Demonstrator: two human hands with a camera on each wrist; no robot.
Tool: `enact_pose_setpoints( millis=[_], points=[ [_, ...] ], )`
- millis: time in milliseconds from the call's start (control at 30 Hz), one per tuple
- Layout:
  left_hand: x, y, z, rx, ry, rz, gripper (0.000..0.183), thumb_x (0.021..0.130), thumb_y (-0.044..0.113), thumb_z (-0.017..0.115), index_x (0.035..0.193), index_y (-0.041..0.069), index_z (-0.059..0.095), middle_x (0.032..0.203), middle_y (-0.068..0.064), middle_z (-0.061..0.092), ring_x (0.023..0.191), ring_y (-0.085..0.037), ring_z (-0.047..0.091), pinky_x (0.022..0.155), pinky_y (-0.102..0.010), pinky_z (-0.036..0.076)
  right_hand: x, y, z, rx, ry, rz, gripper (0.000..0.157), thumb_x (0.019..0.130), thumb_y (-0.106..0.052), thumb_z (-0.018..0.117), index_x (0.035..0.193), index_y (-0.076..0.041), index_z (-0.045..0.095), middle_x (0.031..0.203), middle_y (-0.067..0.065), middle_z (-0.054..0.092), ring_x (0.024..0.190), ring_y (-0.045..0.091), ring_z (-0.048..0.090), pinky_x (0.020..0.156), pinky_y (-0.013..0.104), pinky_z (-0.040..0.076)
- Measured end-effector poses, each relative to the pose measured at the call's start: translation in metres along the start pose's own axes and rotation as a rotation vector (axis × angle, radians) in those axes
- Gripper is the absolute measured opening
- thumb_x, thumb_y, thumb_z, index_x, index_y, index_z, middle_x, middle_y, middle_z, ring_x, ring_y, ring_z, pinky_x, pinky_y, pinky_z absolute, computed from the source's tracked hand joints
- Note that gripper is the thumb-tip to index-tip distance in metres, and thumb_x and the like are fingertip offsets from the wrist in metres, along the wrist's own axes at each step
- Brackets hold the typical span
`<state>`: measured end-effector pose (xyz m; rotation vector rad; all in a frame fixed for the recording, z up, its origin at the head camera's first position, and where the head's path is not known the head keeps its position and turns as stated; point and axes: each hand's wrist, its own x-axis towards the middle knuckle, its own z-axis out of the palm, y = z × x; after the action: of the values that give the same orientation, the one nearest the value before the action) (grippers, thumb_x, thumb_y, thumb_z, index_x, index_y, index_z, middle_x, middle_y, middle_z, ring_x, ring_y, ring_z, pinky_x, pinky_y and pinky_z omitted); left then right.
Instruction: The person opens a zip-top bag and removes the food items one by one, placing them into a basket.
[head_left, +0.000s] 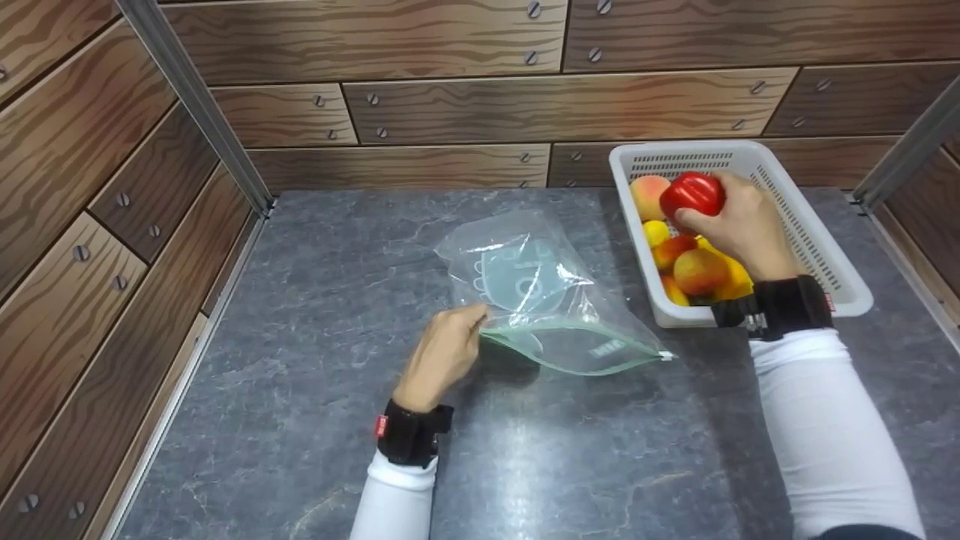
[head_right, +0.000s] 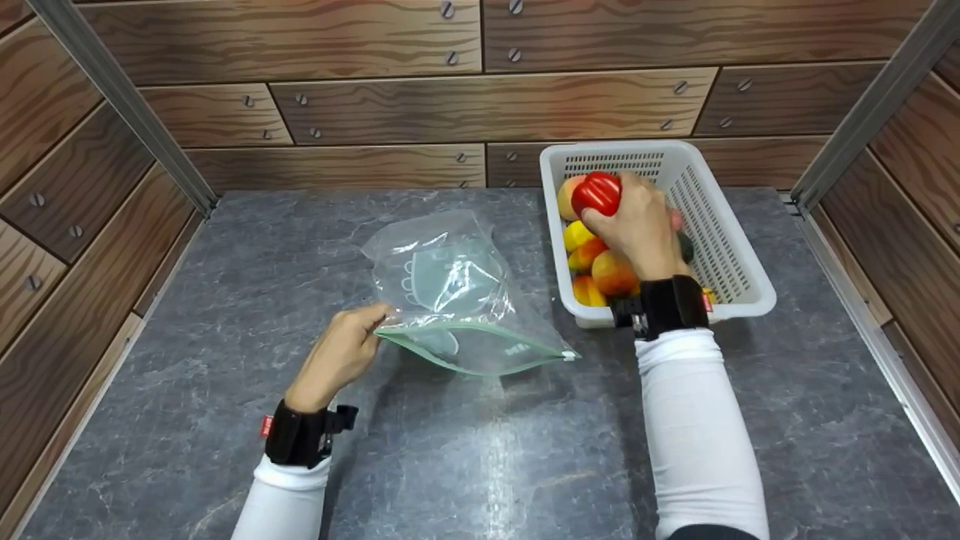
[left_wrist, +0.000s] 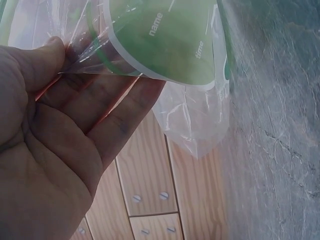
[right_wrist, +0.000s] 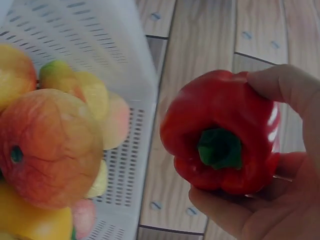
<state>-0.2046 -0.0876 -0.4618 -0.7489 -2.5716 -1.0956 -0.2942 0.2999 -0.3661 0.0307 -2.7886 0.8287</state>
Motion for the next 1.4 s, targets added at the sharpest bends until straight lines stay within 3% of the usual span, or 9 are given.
enact_pose_setpoints(
  millis=[167,367,467,733,933,1133,1267,1400],
  points=[
    [-0.001,-0.001,0.0,0.002,-0.003,-0.003,0.021,0.102,0.0,0.057,0.081,0.004,0.06,0.078,-0.01,0.069,0.067,-0.018,0.062,0.061,-0.03,0.056,0.006,0.008,0.011,-0.015,-0.028,0.007,0.062,0.093,-0.026,0.073,0.133,0.015,0.049,0.125,0.038,0.056,0.111,0.053,0.054,0.103,0.066,0.045],
    [-0.001,-0.001,0.0,0.023,0.004,0.002,0.026,0.101,0.002,0.058,0.076,0.004,0.053,0.068,-0.002,0.051,0.062,-0.015,0.048,0.055,-0.029,0.047,0.012,0.015,0.018,-0.039,-0.095,0.049,0.065,0.096,-0.033,0.07,0.132,0.015,0.046,0.122,0.036,0.055,0.109,0.052,0.053,0.102,0.065,0.046],
    [-0.001,-0.001,0.0,0.018,0.0,-0.005,0.027,0.101,0.001,0.058,0.075,0.006,0.052,0.068,-0.002,0.055,0.063,-0.014,0.05,0.055,-0.028,0.049,0.014,0.018,0.018,-0.055,-0.123,0.065,0.066,0.097,-0.035,0.068,0.133,0.015,0.045,0.121,0.036,0.053,0.108,0.052,0.052,0.102,0.065,0.046],
    [0.0,-0.003,0.0,0.002,-0.018,-0.022,0.023,0.102,0.001,0.056,0.08,0.006,0.06,0.082,-0.008,0.072,0.068,-0.019,0.064,0.062,-0.029,0.056,0.019,0.021,0.018,-0.09,-0.114,0.044,0.046,0.1,-0.024,0.057,0.12,0.016,0.052,0.112,0.037,0.055,0.099,0.051,0.05,0.094,0.062,0.044],
    [0.0,-0.005,-0.001,-0.013,-0.017,-0.016,0.021,0.102,0.0,0.056,0.083,0.006,0.062,0.091,-0.012,0.076,0.074,-0.024,0.071,0.066,-0.03,0.059,0.02,0.021,0.016,-0.138,-0.204,0.078,0.051,0.1,-0.025,0.059,0.127,0.018,0.051,0.116,0.039,0.056,0.102,0.052,0.052,0.095,0.061,0.047],
    [0.0,-0.006,-0.001,-0.02,-0.019,-0.015,0.019,0.102,-0.001,0.056,0.085,0.005,0.064,0.092,-0.014,0.076,0.077,-0.028,0.072,0.067,-0.031,0.06,0.021,0.019,0.014,-0.147,-0.238,0.091,0.056,0.1,-0.027,0.06,0.134,0.016,0.049,0.123,0.039,0.055,0.107,0.052,0.052,0.099,0.062,0.047],
    [0.0,-0.005,-0.002,0.0,-0.023,-0.025,0.025,0.103,0.003,0.056,0.078,0.006,0.056,0.07,-0.004,0.06,0.065,-0.018,0.06,0.058,-0.028,0.052,0.018,0.014,0.01,-0.143,-0.246,0.088,0.06,0.101,-0.027,0.058,0.139,0.017,0.046,0.129,0.04,0.053,0.111,0.052,0.051,0.103,0.063,0.045],
    [0.0,-0.004,-0.002,0.017,-0.019,-0.029,0.029,0.103,0.006,0.057,0.075,0.007,0.051,0.067,0.003,0.044,0.063,-0.013,0.047,0.055,-0.027,0.045,0.012,0.003,0.006,-0.122,-0.19,0.027,0.055,0.1,-0.025,0.057,0.136,0.017,0.05,0.127,0.039,0.055,0.109,0.051,0.051,0.101,0.063,0.044]
  ],
)
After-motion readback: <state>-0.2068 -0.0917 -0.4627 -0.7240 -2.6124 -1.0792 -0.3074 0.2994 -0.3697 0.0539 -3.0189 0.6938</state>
